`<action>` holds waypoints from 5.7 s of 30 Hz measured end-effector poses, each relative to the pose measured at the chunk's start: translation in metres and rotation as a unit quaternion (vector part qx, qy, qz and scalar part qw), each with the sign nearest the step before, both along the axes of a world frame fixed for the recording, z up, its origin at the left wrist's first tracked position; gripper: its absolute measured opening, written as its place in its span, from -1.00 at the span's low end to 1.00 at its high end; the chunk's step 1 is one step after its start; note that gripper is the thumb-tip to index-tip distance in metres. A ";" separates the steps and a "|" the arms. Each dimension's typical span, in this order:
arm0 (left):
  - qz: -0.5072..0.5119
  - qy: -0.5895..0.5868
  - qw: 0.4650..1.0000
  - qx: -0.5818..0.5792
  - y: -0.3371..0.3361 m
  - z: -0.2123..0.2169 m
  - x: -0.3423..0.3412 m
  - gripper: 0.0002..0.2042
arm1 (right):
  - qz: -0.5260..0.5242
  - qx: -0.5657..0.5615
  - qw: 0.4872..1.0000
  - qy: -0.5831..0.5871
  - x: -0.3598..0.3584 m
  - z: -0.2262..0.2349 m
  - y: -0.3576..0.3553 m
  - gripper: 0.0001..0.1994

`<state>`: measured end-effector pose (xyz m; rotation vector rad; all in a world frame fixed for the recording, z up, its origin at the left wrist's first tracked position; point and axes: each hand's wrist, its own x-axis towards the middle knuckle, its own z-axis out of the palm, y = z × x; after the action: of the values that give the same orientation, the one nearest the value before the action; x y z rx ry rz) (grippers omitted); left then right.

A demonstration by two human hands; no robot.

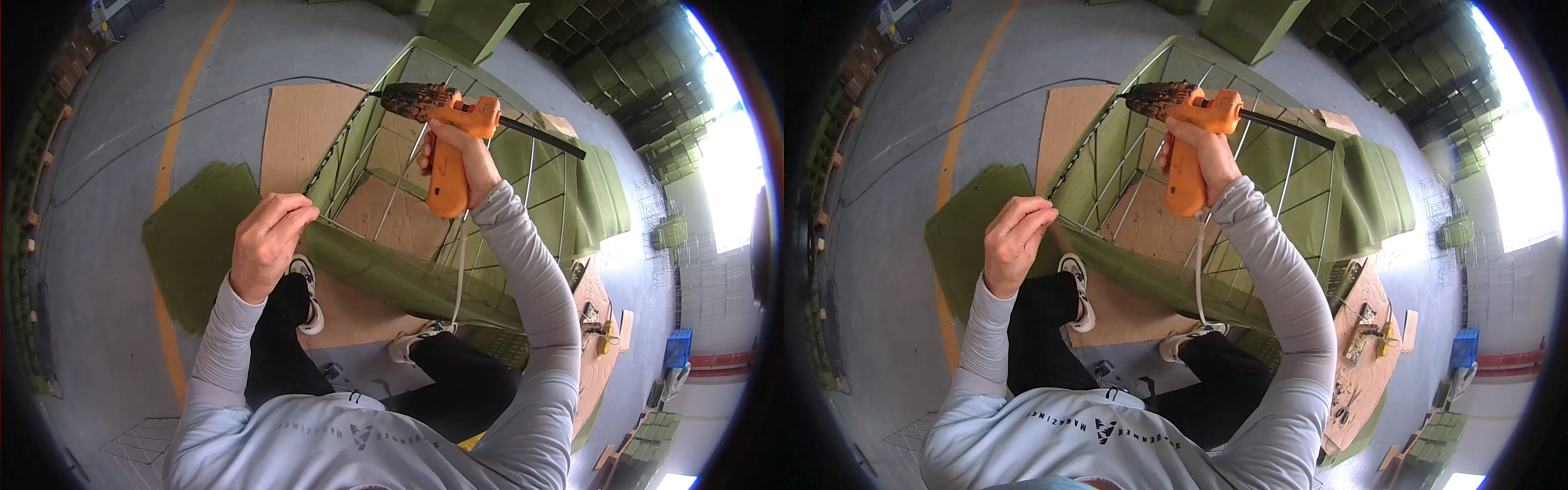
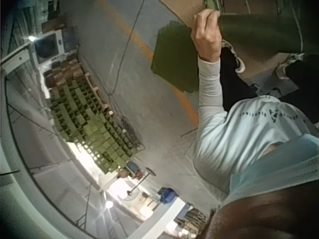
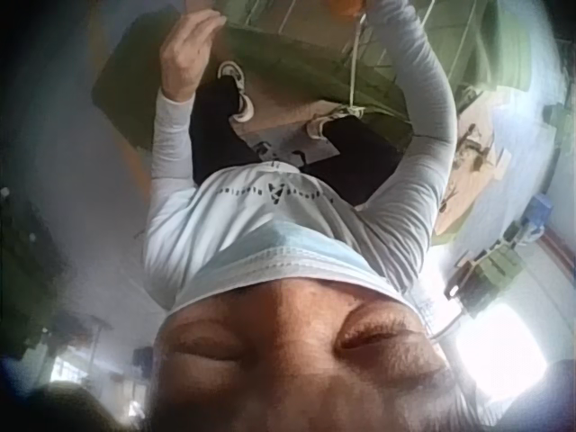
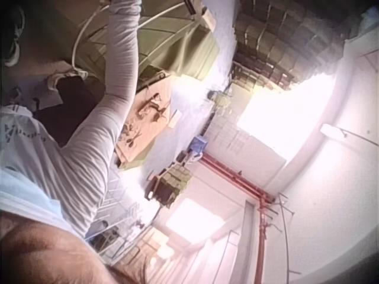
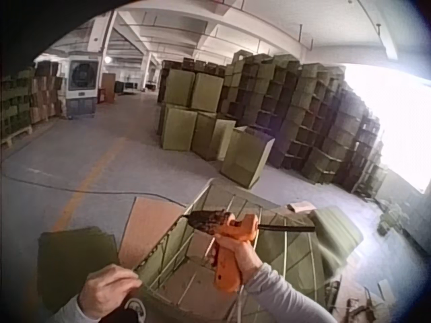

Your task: The recorder is assembling a wire basket by attaching fabric panels to a wire frame using a hot glue gun.

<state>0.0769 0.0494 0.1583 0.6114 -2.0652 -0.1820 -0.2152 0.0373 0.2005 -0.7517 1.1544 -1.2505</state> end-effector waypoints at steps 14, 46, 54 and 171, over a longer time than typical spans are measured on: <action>-0.005 -0.007 1.000 0.005 0.001 0.003 0.000 -0.76 | 0.069 0.036 0.996 0.032 0.030 0.021 0.044 -0.82; 0.014 0.000 1.000 -0.026 0.005 0.009 -0.002 -0.72 | 0.161 0.060 0.985 0.011 0.038 0.033 0.078 -0.81; 0.020 -0.034 0.999 -0.017 0.008 0.008 0.002 -0.73 | 0.233 0.059 0.970 0.020 0.030 0.039 0.078 -0.80; -0.004 -0.027 0.999 -0.024 0.004 0.001 0.004 -0.74 | 0.102 0.144 0.976 0.129 -0.003 0.072 0.181 -0.81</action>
<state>0.0808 0.0538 0.1595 0.5845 -2.1180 -0.1218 -0.2178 0.2185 0.2724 -0.8059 1.3955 -0.8076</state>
